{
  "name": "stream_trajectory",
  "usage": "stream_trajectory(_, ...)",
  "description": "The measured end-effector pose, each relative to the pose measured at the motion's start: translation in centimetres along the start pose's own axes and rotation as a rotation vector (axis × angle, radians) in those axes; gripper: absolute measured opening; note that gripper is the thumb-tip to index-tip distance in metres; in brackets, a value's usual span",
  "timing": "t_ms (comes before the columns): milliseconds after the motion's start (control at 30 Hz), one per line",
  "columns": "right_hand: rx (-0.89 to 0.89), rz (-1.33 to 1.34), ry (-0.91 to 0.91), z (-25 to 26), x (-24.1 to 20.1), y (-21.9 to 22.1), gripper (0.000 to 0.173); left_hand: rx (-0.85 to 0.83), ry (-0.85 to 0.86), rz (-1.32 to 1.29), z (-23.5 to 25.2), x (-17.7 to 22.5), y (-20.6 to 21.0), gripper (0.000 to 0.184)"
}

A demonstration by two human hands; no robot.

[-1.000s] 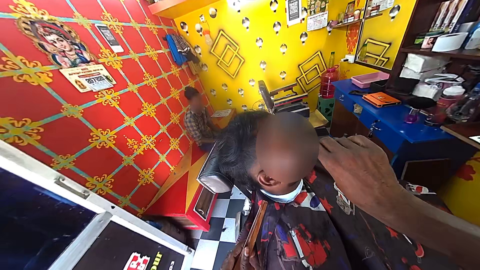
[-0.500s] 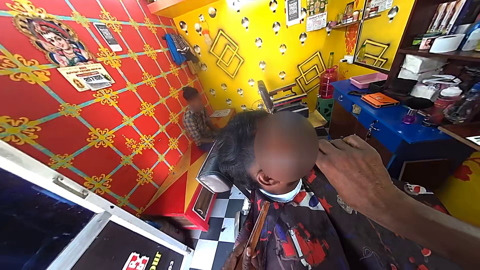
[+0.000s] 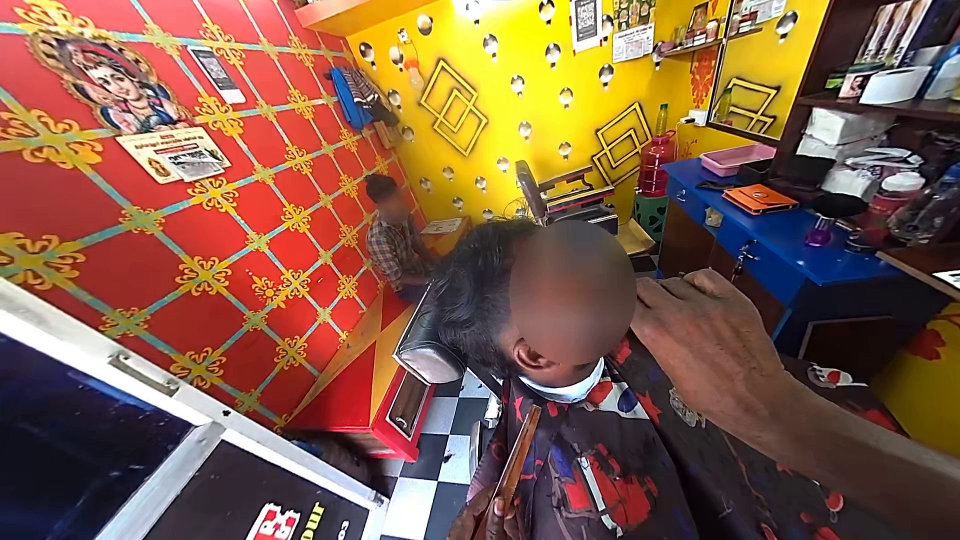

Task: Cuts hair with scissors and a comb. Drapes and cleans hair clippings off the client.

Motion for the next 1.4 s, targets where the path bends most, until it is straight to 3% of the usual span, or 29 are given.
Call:
stream_trajectory(367,-0.032,-0.033,0.005,-0.5,-0.4,0.4,0.024,-0.013,-0.016,0.015,-0.4,-0.3,0.2,0.019)
stream_trajectory(600,-0.018,-0.01,0.04,-0.5,0.8,0.0,0.037,-0.01,-0.016,0.01,-0.4,-0.2,0.3,0.018)
stream_trajectory(767,0.001,-0.035,0.038,-0.1,0.6,0.0,0.027,-0.026,-0.021,0.002,-0.5,-0.3,0.3,0.018)
stream_trajectory(1067,0.012,-0.034,0.013,0.1,0.5,-0.2,0.027,-0.034,-0.021,0.005,-0.5,-0.1,0.3,0.018)
stream_trajectory(1233,-0.007,-0.015,0.036,-0.1,1.3,0.0,0.039,-0.024,-0.035,0.005,-0.6,-0.2,0.2,0.018)
stream_trajectory(1400,-0.013,-0.017,0.012,-0.5,0.5,0.3,0.031,-0.037,-0.028,-0.024,-0.6,-0.5,0.3,0.017)
Point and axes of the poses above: each hand's wrist, its own z-axis towards the middle knuckle, its own y-axis out of the palm, x = y × z, the point moved 3 cm from there along z, towards the middle knuckle, and after that the axes turned 2 degrees about z, right-handed, at the moved point
